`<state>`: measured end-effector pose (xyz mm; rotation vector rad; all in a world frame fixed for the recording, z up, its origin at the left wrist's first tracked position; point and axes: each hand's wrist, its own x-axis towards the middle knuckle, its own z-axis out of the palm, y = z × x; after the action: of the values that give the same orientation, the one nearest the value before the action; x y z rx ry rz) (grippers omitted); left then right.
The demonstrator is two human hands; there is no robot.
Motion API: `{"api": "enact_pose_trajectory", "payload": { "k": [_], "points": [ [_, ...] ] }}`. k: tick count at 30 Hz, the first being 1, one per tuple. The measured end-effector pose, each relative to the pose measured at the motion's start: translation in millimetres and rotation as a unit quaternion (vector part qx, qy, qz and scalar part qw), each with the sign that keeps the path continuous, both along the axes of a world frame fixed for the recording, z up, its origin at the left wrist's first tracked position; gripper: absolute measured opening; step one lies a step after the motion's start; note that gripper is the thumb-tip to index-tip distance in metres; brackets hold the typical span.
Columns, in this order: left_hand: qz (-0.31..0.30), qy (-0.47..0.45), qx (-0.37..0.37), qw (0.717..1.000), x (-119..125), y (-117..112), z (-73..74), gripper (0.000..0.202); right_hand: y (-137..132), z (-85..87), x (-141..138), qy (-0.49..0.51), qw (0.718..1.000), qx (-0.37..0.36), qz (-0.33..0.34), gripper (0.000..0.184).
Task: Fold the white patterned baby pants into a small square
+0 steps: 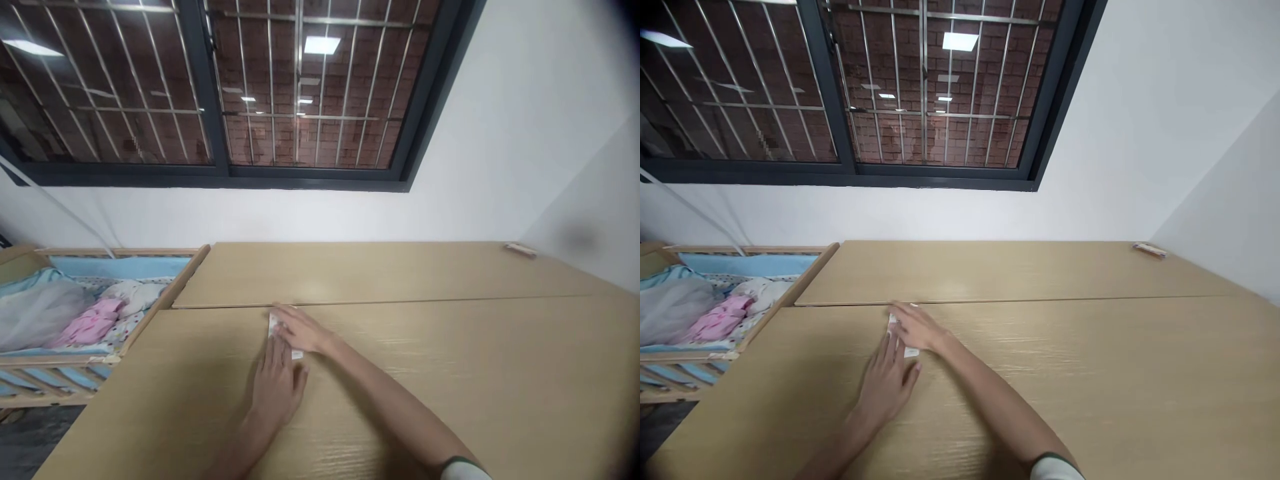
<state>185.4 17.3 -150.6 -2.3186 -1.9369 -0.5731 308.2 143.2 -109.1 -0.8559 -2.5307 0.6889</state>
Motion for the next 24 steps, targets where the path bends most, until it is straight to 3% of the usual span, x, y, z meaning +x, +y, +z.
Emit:
{"api": "enact_pose_trajectory", "payload": {
  "k": [3,6,8,11,17,21,24],
  "points": [
    [-0.024,0.043,-0.006,0.999,10.4,-11.9,-14.3,0.048,-26.1,-1.7,-1.4,-0.056,0.992,-0.025,0.109,0.056],
    [-0.071,0.042,-0.028,0.996,8.3,-12.7,-19.7,0.041,-30.6,-12.0,3.9,-0.106,0.983,-0.063,0.134,0.056],
    [-0.061,0.041,-0.029,0.997,6.1,-11.2,-19.1,0.044,-20.7,-18.2,9.6,-0.126,0.982,-0.06,0.125,0.056],
    [-0.024,0.037,-0.029,0.999,8.0,-9.7,-18.0,0.052,4.1,-23.3,15.8,-0.113,0.988,0.0,0.107,0.054],
    [-0.015,0.007,-0.092,0.996,15.7,-9.5,-19.4,0.065,42.8,-27.9,14.8,-0.087,0.993,0.052,0.059,0.053],
    [-0.032,-0.027,-0.132,0.99,2.9,-0.6,-3.9,0.057,46.1,-31.7,12.4,-0.082,0.993,0.075,0.046,0.053],
    [-0.035,-0.06,-0.159,0.985,-19.5,18.6,11.9,0.041,36.8,-32.5,12.9,-0.086,0.986,0.139,-0.007,0.058]
  ]
}}
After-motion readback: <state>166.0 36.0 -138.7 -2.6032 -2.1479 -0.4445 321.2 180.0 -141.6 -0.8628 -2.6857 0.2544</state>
